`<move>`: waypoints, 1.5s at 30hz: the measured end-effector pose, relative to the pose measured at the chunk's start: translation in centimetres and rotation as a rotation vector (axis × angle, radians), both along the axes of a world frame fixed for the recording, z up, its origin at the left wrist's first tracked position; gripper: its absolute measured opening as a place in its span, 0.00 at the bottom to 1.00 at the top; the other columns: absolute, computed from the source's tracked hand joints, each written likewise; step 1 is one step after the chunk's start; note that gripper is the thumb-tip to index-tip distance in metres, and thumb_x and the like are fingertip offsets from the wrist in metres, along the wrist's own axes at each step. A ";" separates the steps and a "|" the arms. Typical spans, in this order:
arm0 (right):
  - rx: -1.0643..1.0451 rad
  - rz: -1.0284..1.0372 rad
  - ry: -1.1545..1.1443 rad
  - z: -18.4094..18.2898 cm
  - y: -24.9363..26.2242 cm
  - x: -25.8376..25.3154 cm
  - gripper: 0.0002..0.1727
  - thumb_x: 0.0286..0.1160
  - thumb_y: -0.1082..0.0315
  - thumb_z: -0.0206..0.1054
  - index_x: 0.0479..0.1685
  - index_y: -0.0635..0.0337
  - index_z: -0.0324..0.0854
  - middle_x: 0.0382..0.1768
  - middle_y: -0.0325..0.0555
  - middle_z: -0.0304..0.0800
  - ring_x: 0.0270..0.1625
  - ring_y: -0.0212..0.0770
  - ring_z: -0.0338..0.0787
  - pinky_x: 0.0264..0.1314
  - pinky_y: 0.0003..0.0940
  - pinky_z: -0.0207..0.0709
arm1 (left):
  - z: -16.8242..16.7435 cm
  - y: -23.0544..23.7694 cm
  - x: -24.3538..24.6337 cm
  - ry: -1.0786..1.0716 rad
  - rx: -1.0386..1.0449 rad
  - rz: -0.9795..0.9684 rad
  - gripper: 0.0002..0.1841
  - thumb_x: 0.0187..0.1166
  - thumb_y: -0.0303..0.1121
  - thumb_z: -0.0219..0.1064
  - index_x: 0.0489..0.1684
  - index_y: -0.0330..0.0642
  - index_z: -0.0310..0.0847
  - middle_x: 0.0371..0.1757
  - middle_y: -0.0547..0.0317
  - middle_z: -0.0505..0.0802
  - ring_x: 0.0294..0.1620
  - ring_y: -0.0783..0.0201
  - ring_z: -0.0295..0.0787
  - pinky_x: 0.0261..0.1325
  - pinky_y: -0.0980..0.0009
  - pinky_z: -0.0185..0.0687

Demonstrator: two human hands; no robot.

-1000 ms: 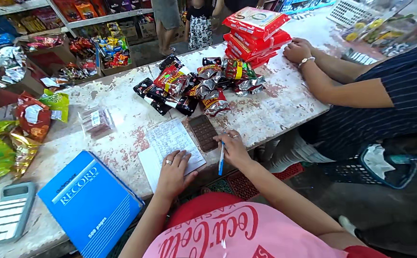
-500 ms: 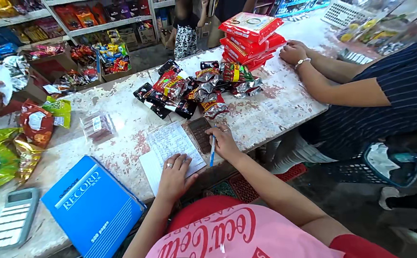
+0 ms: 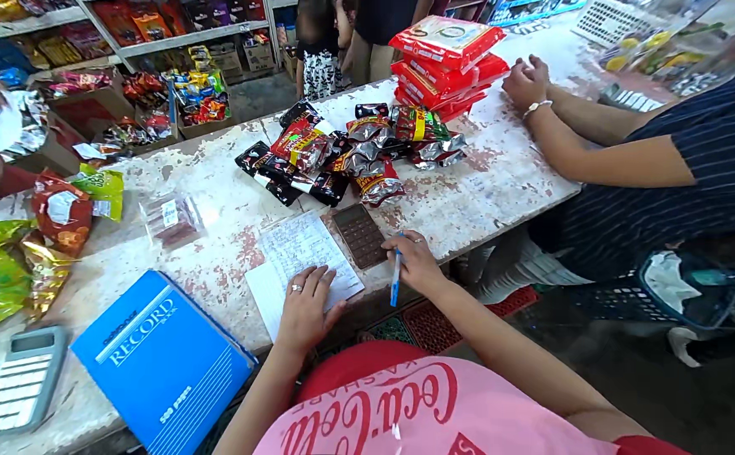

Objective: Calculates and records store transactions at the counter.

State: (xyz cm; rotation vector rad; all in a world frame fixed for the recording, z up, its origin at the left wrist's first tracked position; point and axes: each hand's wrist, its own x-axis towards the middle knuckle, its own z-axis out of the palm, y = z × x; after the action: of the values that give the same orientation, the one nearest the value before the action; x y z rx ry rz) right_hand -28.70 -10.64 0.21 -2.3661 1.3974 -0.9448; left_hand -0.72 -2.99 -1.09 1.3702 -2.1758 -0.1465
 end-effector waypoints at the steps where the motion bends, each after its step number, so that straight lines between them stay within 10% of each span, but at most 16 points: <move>1: -0.004 0.000 -0.039 -0.1 -0.1 -0.4 0.13 0.80 0.63 0.60 0.43 0.62 0.86 0.41 0.50 0.94 0.57 0.55 0.89 0.75 0.57 0.70 | 0.1 0.0 0.0 0.017 0.002 0.006 0.36 0.88 0.62 0.39 0.73 0.44 0.81 0.72 0.49 0.88 0.76 0.45 0.80 0.78 0.47 0.71; 5: 0.131 -0.087 -0.324 0.3 -2.0 -2.1 0.16 0.81 0.64 0.63 0.47 0.74 0.81 0.36 0.54 0.88 0.38 0.40 0.88 0.46 0.39 0.84 | 0.1 0.1 0.5 0.165 -0.007 0.039 0.29 0.90 0.47 0.39 0.73 0.40 0.78 0.72 0.47 0.88 0.78 0.47 0.78 0.81 0.50 0.66; 12: 0.297 -0.274 -0.629 0.5 -4.7 -1.7 0.20 0.93 0.60 0.46 0.63 0.66 0.75 0.23 0.36 0.77 0.24 0.28 0.79 0.33 0.26 0.77 | 0.7 0.1 2.0 0.460 0.012 0.194 0.21 0.86 0.37 0.49 0.60 0.36 0.86 0.67 0.41 0.89 0.74 0.48 0.79 0.80 0.54 0.68; 23: 0.266 -0.280 -0.529 -0.5 -4.9 -1.9 0.28 0.93 0.53 0.42 0.67 0.66 0.79 0.40 0.45 0.87 0.33 0.30 0.81 0.40 0.28 0.78 | 1.8 0.5 2.3 0.225 0.136 0.278 0.18 0.79 0.41 0.60 0.56 0.44 0.91 0.72 0.44 0.87 0.79 0.36 0.74 0.76 0.40 0.70; 27: 0.275 -0.272 -0.543 -0.7 -4.5 -2.3 0.28 0.92 0.56 0.43 0.67 0.72 0.78 0.48 0.53 0.88 0.37 0.32 0.83 0.45 0.30 0.80 | 2.3 0.9 0.4 0.039 0.262 0.218 0.24 0.83 0.48 0.59 0.71 0.48 0.85 0.82 0.46 0.80 0.87 0.35 0.65 0.84 0.36 0.58; 36: 0.230 -0.257 -0.524 -0.3 -4.5 -1.8 0.31 0.92 0.54 0.41 0.65 0.77 0.76 0.46 0.57 0.86 0.34 0.30 0.80 0.41 0.26 0.77 | 2.4 0.9 -0.9 -0.169 0.396 0.153 0.35 0.85 0.61 0.53 0.90 0.55 0.64 0.94 0.54 0.63 0.96 0.42 0.45 0.88 0.28 0.38; 45: 0.259 -0.271 -0.494 -0.2 -4.5 -1.9 0.30 0.93 0.55 0.41 0.65 0.74 0.77 0.48 0.56 0.87 0.36 0.31 0.81 0.44 0.27 0.77 | 1.5 1.9 -1.6 -0.276 0.385 0.156 0.42 0.83 0.68 0.48 0.92 0.52 0.61 0.95 0.53 0.59 0.96 0.42 0.45 0.88 0.28 0.36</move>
State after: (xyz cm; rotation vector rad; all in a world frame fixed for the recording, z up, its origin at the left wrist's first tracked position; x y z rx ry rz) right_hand -30.56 -15.11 0.01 -1.6369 1.5358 -1.2257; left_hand -2.29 -1.04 0.42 1.8636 -2.3350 -0.3501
